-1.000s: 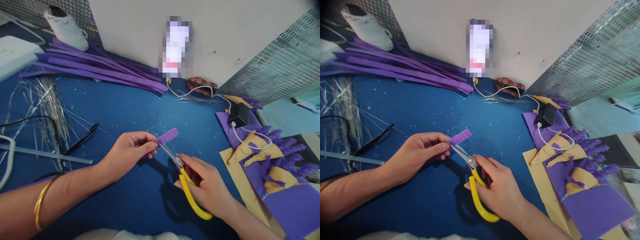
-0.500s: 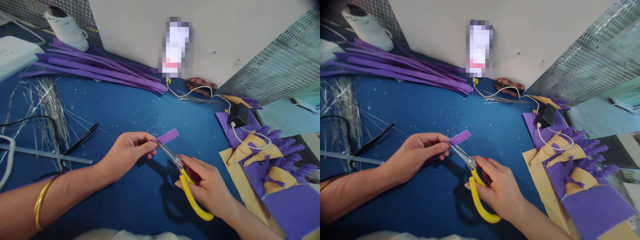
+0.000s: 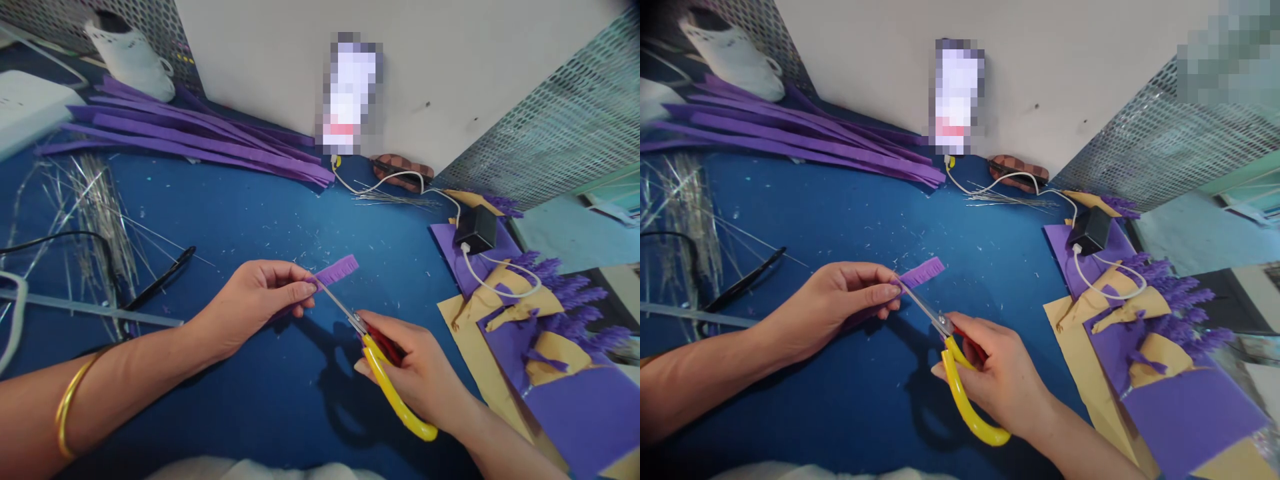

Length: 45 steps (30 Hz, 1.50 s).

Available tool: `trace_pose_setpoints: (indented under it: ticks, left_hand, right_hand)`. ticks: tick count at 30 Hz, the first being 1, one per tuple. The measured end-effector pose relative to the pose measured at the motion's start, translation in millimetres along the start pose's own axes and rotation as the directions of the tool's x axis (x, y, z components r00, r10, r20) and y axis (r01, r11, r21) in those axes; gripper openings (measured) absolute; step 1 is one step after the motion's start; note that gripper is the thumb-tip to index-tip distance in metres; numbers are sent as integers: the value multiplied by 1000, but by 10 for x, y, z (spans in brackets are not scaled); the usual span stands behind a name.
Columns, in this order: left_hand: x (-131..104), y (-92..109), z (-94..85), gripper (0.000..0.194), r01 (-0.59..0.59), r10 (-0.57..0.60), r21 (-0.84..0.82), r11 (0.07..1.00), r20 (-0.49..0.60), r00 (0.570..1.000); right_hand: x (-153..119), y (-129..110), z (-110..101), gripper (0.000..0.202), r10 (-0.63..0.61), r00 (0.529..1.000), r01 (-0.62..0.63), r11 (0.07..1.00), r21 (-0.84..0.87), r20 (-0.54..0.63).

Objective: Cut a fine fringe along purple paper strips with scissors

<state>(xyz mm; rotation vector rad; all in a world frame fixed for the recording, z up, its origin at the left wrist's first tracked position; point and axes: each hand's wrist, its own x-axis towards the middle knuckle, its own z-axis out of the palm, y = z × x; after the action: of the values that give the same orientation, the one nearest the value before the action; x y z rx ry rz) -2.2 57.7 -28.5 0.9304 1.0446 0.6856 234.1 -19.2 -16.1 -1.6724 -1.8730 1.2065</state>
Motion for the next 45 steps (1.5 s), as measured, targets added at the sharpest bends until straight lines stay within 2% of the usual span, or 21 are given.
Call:
trace_pose_setpoints:
  ticks: [5, 11, 17, 28, 35, 45]
  left_hand:
    - [3, 9, 9, 20, 9, -9, 43, 999, -9, 1000]
    - [12, -2, 9, 15, -59, 60, 22, 998, -35, 998]
    - [7, -20, 20, 10, -99, 99, -19, 995, -43, 994]
    - [-18, -8, 60, 9, -125, 126, 16, 992, -63, 990]
    - [-28, 11, 66, 8, -136, 136, 11, 991, -55, 989]
    - [-27, 13, 65, 9, -117, 117, 11, 993, -61, 991]
  right_hand:
    - [0, 15, 10, 43, -7, 1000, 6, 1000, -24, -28]
    - [-27, 15, 22, 54, 16, 999, -16, 1000, -3, -45]
    - [-47, 35, 48, 55, -1, 998, 0, 1000, -28, -56]
    - [-38, 39, 62, 53, -42, 998, 39, 998, -52, -53]
    - [-37, 24, 44, 53, -15, 999, 13, 999, -35, -41]
    - [-29, 16, 25, 50, -141, 990, 137, 985, -108, -27]
